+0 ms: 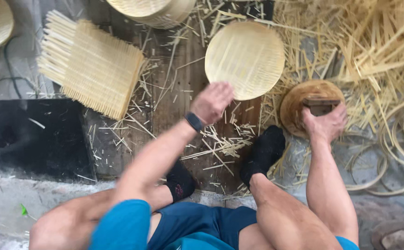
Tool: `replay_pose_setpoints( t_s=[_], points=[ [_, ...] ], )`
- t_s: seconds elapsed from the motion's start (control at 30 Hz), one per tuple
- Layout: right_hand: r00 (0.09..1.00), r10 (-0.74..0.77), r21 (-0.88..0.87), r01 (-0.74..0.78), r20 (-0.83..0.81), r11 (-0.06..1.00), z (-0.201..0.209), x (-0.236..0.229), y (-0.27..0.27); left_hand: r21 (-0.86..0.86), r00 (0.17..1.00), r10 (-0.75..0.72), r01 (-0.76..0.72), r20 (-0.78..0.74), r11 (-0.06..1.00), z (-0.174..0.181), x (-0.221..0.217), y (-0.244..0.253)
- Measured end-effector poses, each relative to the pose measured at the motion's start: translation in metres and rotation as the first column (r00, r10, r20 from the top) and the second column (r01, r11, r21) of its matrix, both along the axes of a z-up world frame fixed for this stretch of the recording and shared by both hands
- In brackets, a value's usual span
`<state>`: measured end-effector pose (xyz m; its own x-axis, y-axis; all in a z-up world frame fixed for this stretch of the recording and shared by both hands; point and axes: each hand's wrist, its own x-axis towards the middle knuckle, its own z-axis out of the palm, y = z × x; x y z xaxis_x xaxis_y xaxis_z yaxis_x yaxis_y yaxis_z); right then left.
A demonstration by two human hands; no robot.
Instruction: The person assembles bamboo basket lids by fitting a woven bamboo disc into a circular wooden frame and trimming the excess bamboo strips with shears.
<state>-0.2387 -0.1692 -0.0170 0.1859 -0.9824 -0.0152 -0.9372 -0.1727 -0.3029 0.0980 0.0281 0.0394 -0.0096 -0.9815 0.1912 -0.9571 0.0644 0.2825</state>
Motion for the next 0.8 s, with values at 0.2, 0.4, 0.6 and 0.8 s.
replay_pose_setpoints(
  t_s=[0.2,0.4,0.6,0.8],
  points=[
    [1.0,-0.005,0.021,0.005,0.013,1.0,0.004,0.001,0.001,-0.266,0.949,0.285,-0.243,0.134,0.933,0.059,0.153,-0.031],
    [1.0,-0.012,0.055,0.013,-0.013,0.998,0.011,0.005,0.001,-0.207,0.846,0.514,-0.483,0.139,0.851,0.039,0.218,-0.039],
    [1.0,-0.019,0.075,0.02,-0.02,0.997,0.014,0.007,0.001,-0.188,0.829,0.549,-0.525,0.109,0.83,0.042,0.217,-0.033],
    [0.997,-0.054,0.131,0.06,-0.052,0.989,0.02,0.011,0.0,-0.145,0.831,0.555,-0.544,0.05,0.827,0.037,0.225,-0.035]
  ],
)
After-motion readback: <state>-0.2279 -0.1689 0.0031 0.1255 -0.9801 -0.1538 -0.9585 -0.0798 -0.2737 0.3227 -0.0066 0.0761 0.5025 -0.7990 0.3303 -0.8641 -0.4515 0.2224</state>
